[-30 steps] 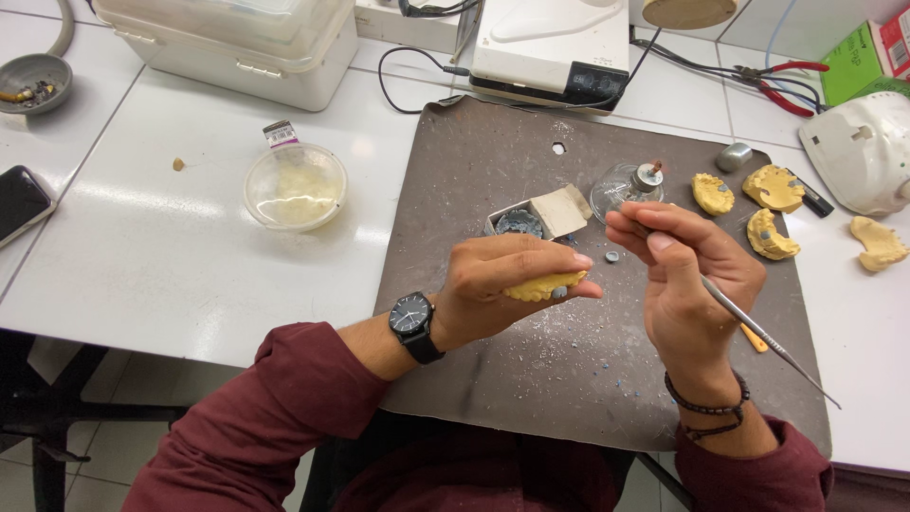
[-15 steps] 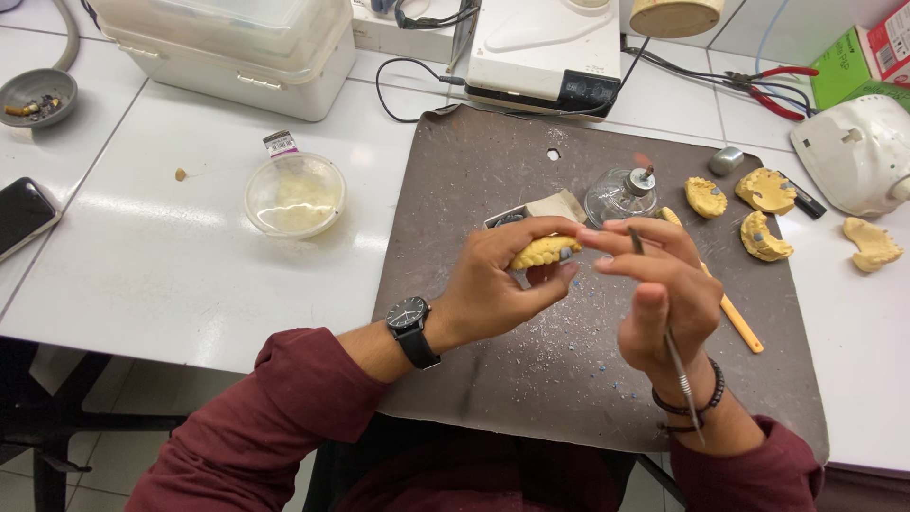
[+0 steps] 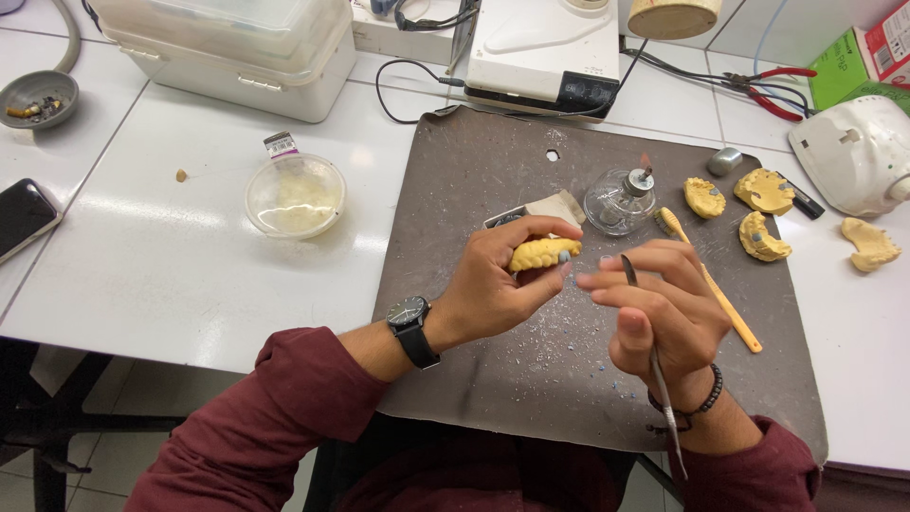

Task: The person holds a yellow dental stone model in one hand and uses a metal wax carving instrument to sculpt and smooth blue wax on the model's teeth, occasionally rotating the model and brushing debris away with a toothbrush. They continue carving and refining the wax pattern throughout the episode.

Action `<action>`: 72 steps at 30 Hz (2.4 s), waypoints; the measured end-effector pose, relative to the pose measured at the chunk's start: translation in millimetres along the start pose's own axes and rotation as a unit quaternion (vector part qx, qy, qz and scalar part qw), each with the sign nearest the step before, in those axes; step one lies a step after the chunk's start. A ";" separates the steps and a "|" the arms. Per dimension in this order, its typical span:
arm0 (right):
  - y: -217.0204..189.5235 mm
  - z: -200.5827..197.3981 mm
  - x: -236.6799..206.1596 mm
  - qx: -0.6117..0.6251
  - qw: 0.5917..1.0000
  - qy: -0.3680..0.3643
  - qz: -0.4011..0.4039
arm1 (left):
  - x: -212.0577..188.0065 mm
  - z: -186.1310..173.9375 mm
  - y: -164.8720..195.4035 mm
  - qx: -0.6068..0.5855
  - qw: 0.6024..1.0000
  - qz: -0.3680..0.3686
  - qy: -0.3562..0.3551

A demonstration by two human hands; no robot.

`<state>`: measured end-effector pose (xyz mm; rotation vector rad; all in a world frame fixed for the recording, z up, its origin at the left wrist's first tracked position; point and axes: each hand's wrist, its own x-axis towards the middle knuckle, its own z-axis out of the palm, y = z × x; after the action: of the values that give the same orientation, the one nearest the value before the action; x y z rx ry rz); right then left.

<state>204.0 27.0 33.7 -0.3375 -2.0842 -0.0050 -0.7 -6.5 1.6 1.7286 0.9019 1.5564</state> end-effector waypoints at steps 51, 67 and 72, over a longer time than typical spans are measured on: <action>9.4 1.8 -12.6 0.378 0.863 0.078 0.325 | 2.9 -0.6 -0.1 -0.102 0.990 0.081 -0.045; -6.6 3.4 2.4 0.214 0.947 0.057 0.231 | 0.8 -1.2 -2.1 0.073 0.992 0.103 -0.003; -9.4 4.6 4.0 0.210 0.948 0.057 0.234 | 1.0 -1.0 -3.3 0.070 0.991 0.115 0.003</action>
<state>196.0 19.6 36.0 -0.5434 -1.7884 0.6765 -1.8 -3.8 -0.4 1.9862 0.8572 1.6800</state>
